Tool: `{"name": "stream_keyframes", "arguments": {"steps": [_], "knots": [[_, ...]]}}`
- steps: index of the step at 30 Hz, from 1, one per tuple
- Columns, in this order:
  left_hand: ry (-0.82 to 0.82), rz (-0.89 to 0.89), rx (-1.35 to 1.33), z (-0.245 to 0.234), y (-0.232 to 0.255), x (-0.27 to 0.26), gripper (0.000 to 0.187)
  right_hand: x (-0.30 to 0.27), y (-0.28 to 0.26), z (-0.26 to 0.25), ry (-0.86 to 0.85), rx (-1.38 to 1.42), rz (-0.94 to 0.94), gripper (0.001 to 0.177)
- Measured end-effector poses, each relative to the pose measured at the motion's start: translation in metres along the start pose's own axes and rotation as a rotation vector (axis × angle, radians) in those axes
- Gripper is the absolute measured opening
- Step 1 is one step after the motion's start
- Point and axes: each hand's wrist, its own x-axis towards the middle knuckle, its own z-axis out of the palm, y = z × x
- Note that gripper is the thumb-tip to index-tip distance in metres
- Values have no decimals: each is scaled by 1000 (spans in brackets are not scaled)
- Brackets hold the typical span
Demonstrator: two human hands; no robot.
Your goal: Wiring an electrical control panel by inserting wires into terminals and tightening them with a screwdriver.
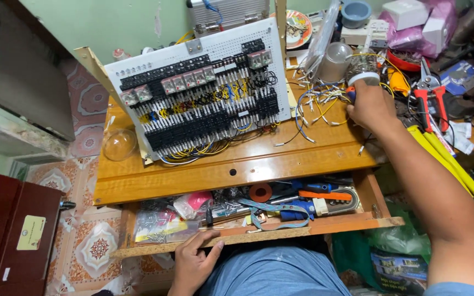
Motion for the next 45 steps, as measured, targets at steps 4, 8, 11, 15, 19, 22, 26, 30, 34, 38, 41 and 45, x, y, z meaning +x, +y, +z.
{"name": "stream_keyframes", "arguments": {"steps": [4,8,11,15,19,22,26,30,34,38,41,45], "knots": [[-86,-64,-43,-5,-1,-1,22,9,12,9,6,61,13,53],[-231,-56,-73,-17,6,1,32,4,15,-14,-56,139,9,44],[-368,-48,-16,-31,14,2,42,-1,19,-31,-153,37,-13,30],[-425,74,-25,-46,19,6,39,-18,5,-65,-219,18,-4,27],[-329,284,10,-56,27,15,42,-33,-9,-86,-182,43,-66,22],[-219,379,-29,-62,45,29,36,-41,-22,-95,-167,74,-112,22],[-107,394,-110,-63,72,52,35,-59,-44,-96,-10,255,-348,18],[-19,490,-140,-51,103,98,37,-90,-91,-99,103,475,-633,8],[101,415,-317,-24,93,153,39,-110,-135,-82,313,863,-712,18],[72,295,-552,0,82,200,33,-116,-159,-57,477,946,-788,18],[53,206,-732,22,78,222,24,-114,-167,-47,565,952,-857,13],[40,185,-834,41,58,233,18,-107,-167,-36,597,928,-929,8]]}}
